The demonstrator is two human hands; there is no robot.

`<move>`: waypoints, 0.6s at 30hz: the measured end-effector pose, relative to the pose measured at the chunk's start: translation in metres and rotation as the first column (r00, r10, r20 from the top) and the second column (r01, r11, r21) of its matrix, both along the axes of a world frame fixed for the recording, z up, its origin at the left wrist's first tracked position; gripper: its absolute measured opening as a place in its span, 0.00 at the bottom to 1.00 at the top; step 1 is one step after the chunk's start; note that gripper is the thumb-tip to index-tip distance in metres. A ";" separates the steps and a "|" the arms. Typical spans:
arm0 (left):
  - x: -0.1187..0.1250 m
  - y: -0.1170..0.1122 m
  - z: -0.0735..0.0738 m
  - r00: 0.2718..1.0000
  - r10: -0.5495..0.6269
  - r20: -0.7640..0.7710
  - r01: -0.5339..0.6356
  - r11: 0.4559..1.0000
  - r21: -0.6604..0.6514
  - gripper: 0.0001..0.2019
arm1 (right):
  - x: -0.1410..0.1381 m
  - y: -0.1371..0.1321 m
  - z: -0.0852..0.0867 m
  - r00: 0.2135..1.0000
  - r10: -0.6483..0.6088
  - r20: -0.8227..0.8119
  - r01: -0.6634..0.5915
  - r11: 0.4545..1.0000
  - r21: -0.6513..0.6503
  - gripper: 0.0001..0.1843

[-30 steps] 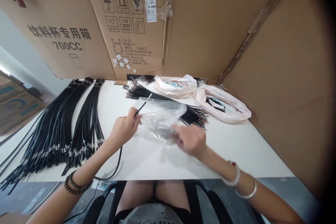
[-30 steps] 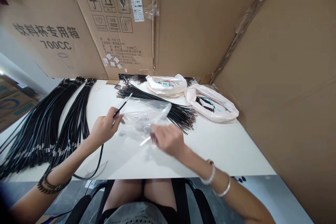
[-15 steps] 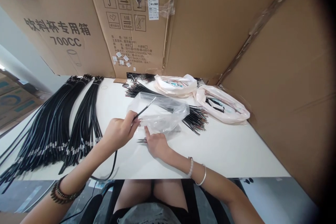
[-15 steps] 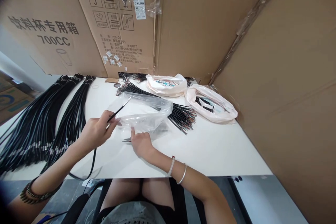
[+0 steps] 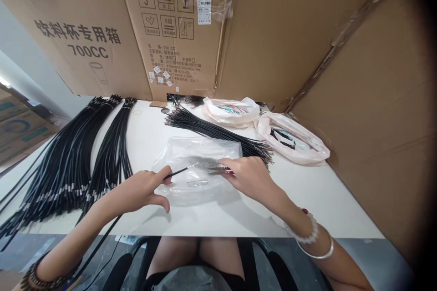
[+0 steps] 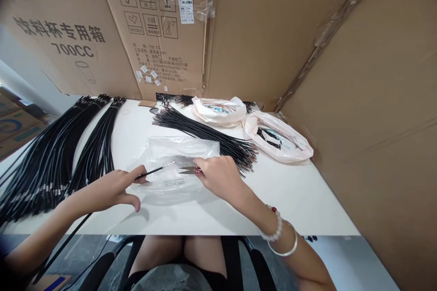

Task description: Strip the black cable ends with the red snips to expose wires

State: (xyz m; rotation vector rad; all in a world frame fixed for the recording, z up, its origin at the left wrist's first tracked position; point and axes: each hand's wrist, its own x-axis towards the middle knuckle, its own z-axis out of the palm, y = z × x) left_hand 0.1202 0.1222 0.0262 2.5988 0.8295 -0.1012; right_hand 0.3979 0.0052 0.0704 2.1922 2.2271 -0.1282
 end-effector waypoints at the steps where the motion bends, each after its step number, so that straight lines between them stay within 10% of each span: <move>1: 0.000 -0.001 0.004 1.000 0.011 0.016 -0.011 1.000 -0.021 0.22 | 0.000 0.006 -0.003 1.000 0.008 0.007 -0.008 1.000 -0.008 0.15; 8: 0.010 -0.009 0.046 0.937 0.235 0.259 -0.227 0.972 -0.060 0.20 | -0.002 0.016 -0.008 0.998 0.061 -0.002 -0.061 0.998 -0.005 0.12; 18: 0.022 0.008 0.057 0.986 0.167 0.018 -0.166 0.951 0.261 0.25 | 0.007 0.026 0.018 0.990 0.082 -0.119 -0.077 0.996 0.045 0.24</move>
